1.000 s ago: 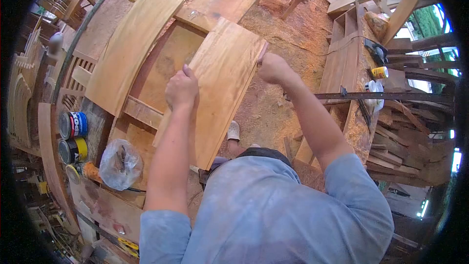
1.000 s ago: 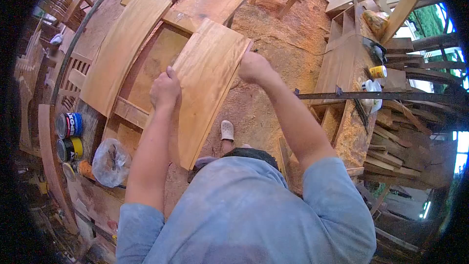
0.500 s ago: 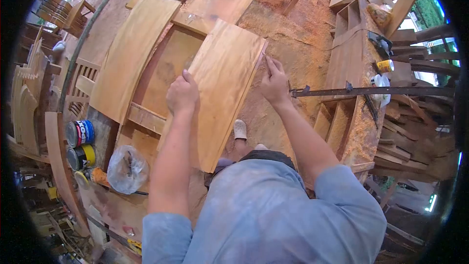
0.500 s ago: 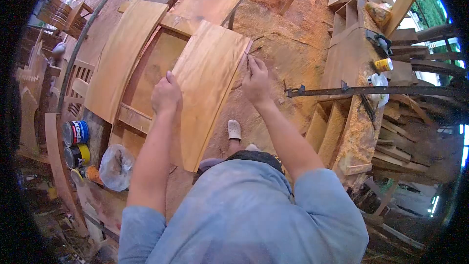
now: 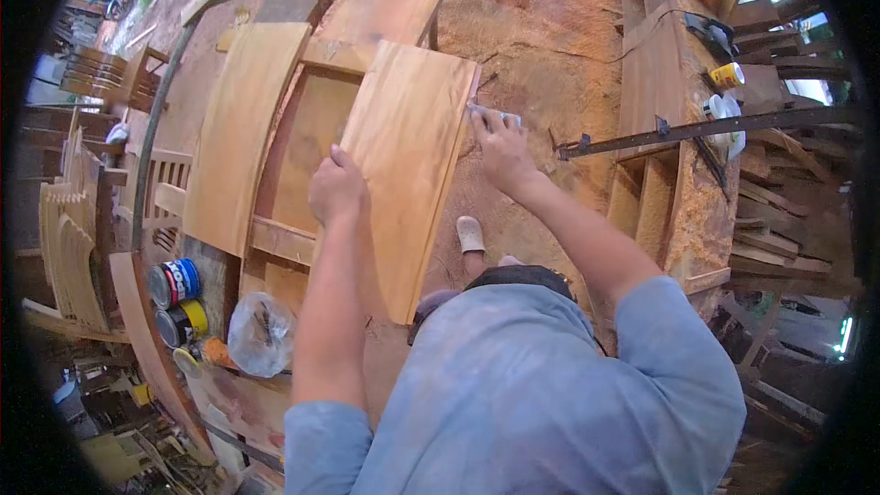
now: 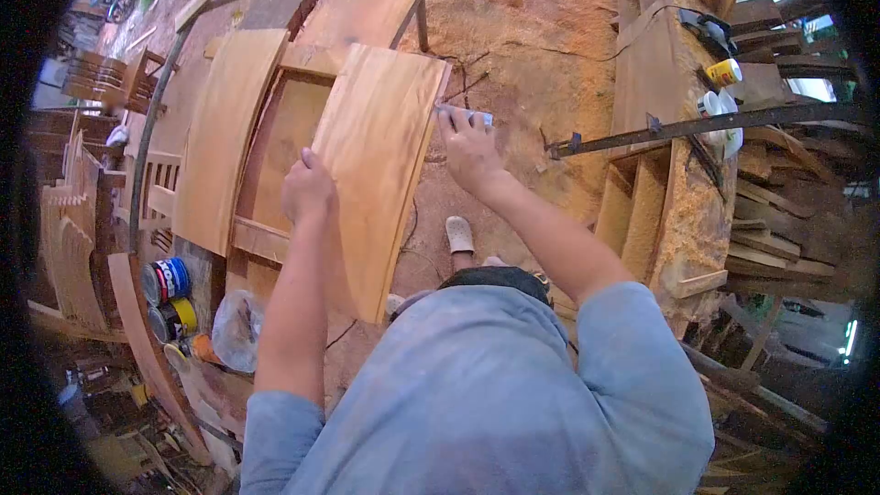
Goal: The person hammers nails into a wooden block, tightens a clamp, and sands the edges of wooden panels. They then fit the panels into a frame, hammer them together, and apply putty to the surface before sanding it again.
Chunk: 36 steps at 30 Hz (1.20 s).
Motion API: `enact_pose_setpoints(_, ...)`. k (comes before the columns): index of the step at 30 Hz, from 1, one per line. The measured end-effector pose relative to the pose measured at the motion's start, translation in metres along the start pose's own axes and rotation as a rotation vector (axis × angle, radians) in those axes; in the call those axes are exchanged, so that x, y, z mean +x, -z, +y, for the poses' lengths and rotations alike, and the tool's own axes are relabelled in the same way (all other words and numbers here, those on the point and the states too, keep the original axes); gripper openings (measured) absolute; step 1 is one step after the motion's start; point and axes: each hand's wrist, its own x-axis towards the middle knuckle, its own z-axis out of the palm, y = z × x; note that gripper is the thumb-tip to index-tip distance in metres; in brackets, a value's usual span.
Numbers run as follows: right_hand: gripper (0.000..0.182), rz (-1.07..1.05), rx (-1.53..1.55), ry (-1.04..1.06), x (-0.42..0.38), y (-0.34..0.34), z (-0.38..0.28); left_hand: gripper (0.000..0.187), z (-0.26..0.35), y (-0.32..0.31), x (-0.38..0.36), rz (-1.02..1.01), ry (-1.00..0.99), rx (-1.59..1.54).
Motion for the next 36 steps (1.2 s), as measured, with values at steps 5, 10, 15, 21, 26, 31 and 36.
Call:
enact_pose_setpoints(5, 0.048, -0.081, 0.022, 0.000, 0.005, 0.037, 0.014, 0.059, 0.001, 0.002, -0.001, 0.004, 0.008, 0.003)
enact_pose_setpoints(10, 0.036, 0.128, 0.315, -0.101, 0.050, 0.030, 0.057, 0.059, 0.000, -0.001, -0.001, -0.003, 0.028, -0.007)
enact_pose_setpoints(15, 0.035, -0.180, 0.250, -0.320, 0.104, 0.056, 0.052, 0.059, -0.004, -0.002, 0.001, -0.016, 0.005, -0.060)
enact_pose_setpoints(21, 0.032, -0.459, 0.099, -0.306, 0.117, 0.065, 0.035, 0.059, -0.004, -0.002, 0.003, -0.021, 0.033, -0.045)
enact_pose_setpoints(26, 0.034, -0.497, 0.192, -0.216, 0.089, 0.107, -0.013, 0.059, -0.005, -0.003, 0.004, -0.030, 0.023, -0.056)
enact_pose_setpoints(31, 0.033, -0.484, 0.279, -0.081, 0.079, 0.094, -0.018, 0.059, -0.009, -0.008, 0.006, -0.042, 0.017, -0.069)
enact_pose_setpoints(36, 0.024, -0.505, 0.351, -0.119, 0.052, 0.103, -0.054, 0.058, -0.008, -0.006, 0.006, -0.041, 0.004, -0.093)
